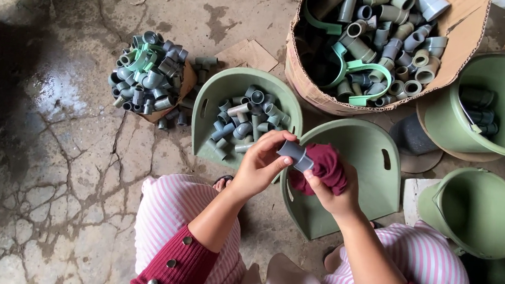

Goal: The person sits on the floor and repeatedly picks up small gray plastic pipe fittings from a cardboard box. Using a maroon cloth, they wipe each fitting and place it into a green plastic basin. The process is repeated continuously throughout the clip.

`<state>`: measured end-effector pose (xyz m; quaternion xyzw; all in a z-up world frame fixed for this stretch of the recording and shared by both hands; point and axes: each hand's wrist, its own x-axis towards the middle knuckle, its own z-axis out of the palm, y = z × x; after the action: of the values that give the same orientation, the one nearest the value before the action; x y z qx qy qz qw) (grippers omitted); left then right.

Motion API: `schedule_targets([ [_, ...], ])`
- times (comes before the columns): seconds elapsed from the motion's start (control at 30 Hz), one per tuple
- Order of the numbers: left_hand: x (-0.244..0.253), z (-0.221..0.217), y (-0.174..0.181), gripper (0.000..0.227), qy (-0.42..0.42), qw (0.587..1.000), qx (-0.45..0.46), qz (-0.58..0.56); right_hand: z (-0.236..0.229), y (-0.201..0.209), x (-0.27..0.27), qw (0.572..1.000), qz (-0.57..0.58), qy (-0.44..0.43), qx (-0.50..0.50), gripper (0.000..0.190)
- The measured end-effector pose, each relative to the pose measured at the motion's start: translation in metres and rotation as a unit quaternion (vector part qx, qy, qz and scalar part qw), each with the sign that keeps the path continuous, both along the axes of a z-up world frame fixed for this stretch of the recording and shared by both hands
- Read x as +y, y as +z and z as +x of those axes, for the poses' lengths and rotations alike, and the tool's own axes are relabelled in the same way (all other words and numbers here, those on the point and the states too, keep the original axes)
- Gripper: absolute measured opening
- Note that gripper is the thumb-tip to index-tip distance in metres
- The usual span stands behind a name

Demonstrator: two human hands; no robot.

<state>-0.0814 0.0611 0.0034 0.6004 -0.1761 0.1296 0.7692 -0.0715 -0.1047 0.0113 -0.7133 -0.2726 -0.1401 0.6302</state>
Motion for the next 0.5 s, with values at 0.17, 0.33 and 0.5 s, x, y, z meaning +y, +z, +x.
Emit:
schedule_targets([
  [0.17,0.001,0.000,-0.006,0.032,0.015,1.000,-0.019,-0.009,-0.003,0.034,0.010,0.998,-0.033,-0.017,-0.050,0.018],
  [0.33,-0.004,-0.003,0.004,0.029,0.006,0.999,-0.051,-0.008,0.000,0.013,0.000,0.999,-0.030,-0.015,-0.013,0.020],
  [0.5,-0.007,-0.004,0.007,0.026,0.010,0.999,-0.040,0.012,-0.005,0.021,0.001,0.999,-0.036,-0.003,-0.031,0.028],
])
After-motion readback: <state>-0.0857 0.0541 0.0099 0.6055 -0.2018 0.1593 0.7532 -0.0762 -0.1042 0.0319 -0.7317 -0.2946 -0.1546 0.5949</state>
